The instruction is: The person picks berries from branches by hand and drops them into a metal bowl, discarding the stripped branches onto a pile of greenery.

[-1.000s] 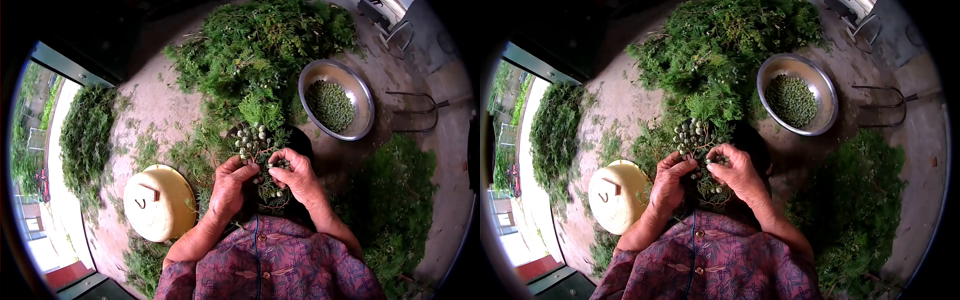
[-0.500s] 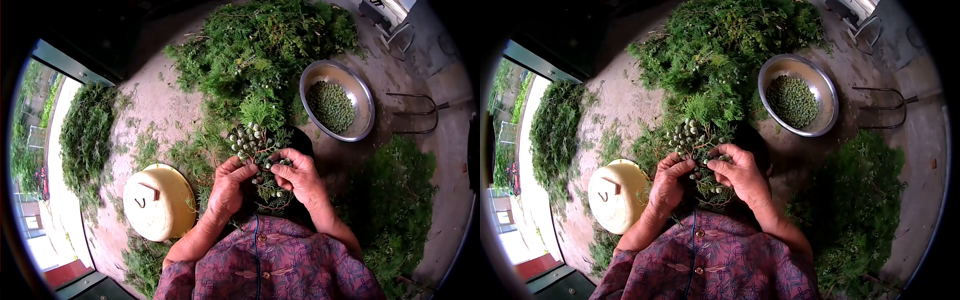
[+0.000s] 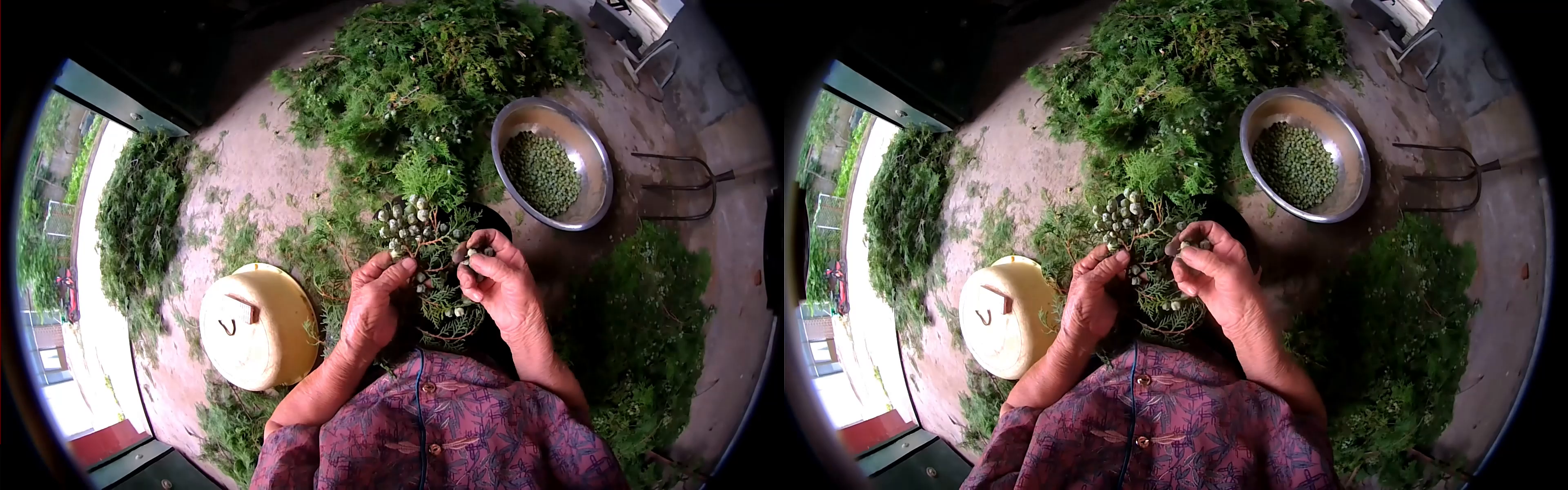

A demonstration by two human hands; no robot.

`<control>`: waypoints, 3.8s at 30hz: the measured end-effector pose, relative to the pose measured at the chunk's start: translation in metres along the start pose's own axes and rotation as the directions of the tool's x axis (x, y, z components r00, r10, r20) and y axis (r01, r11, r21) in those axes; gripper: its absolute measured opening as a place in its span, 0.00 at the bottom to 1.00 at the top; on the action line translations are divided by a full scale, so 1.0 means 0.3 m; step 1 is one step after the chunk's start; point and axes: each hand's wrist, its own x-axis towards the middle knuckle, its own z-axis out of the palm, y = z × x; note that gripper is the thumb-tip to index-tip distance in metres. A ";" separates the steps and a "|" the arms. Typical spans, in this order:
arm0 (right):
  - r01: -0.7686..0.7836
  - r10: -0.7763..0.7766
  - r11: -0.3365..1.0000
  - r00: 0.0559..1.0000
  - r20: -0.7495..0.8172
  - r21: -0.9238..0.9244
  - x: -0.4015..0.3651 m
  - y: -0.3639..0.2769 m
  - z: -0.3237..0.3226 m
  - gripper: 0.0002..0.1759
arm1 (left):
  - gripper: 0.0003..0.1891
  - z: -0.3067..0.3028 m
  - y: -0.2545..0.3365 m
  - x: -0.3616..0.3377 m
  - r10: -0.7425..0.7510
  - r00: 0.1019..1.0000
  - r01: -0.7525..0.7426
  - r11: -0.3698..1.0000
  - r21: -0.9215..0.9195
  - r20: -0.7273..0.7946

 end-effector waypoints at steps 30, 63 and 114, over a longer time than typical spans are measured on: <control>0.454 -0.326 -0.058 0.833 0.447 -0.889 -0.015 0.090 0.084 0.17 | 0.01 -0.021 -0.038 0.015 0.116 0.988 -0.081 0.949 0.304 -0.100; 0.215 -0.129 0.922 0.955 -0.267 0.323 0.080 -0.104 -0.203 0.08 | 0.05 0.013 -0.011 0.026 -0.084 0.995 0.096 0.932 0.351 -0.049; 0.238 -0.291 0.574 0.954 0.076 -0.784 0.019 0.002 -0.022 0.12 | 0.09 -0.025 -0.002 0.059 -0.155 0.988 0.131 0.905 0.405 0.027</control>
